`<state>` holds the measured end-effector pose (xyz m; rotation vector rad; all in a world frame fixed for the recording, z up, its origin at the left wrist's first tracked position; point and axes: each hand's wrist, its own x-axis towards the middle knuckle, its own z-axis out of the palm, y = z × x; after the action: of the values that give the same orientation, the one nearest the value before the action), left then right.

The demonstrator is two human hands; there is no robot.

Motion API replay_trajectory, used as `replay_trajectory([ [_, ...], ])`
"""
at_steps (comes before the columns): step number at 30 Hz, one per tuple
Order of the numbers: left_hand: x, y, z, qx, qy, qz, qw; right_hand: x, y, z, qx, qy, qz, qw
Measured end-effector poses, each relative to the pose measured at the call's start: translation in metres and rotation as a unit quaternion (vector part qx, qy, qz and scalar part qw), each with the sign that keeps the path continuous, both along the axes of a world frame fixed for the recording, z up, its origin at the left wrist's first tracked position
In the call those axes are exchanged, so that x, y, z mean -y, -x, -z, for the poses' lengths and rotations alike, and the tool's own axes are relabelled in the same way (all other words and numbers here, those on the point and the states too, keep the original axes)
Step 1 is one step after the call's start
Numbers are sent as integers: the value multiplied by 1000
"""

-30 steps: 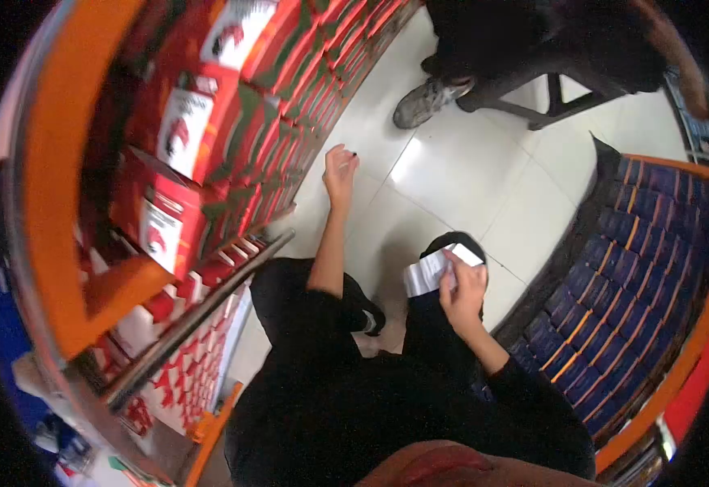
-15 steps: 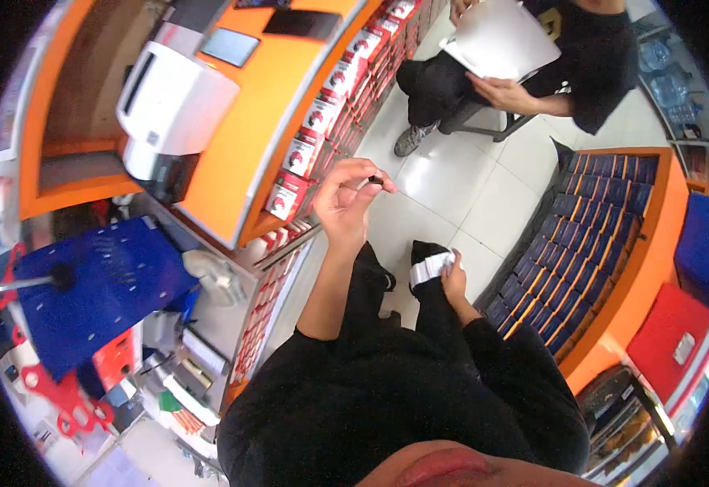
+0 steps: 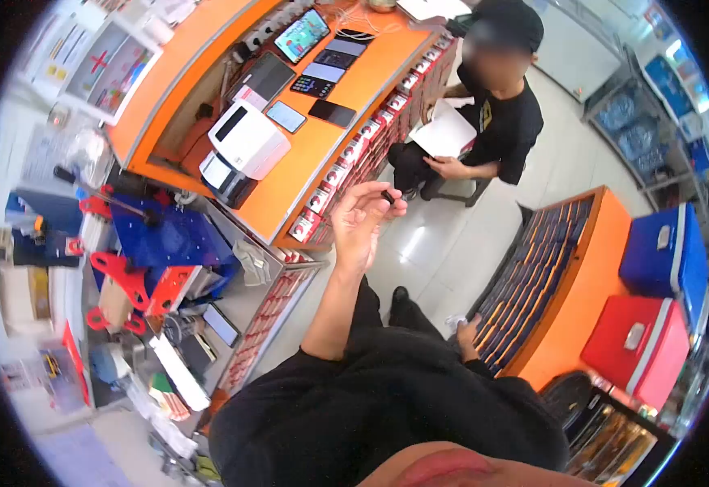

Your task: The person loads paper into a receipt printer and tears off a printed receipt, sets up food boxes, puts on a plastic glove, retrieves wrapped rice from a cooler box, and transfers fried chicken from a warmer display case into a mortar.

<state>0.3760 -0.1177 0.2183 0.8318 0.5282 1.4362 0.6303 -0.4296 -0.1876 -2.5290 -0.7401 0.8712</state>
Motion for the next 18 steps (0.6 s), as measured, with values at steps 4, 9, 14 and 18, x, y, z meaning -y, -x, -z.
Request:
replay_trajectory([
  [4, -15, 17, 47, -111, 85, -51, 989, -14, -33, 19, -66, 41, -8, 997],
  [9, -108, 97, 243, -180, 210, -175, 945, -51, -51, 36, -280, -14, 83, 956],
  [14, -223, 161, 352, -237, 311, -326, 861, -112, -36, -11, -277, -108, 64, 953],
  [18, -294, 168, 355, -250, 366, -344, 828, -114, -41, 17, -305, -92, 139, 937],
])
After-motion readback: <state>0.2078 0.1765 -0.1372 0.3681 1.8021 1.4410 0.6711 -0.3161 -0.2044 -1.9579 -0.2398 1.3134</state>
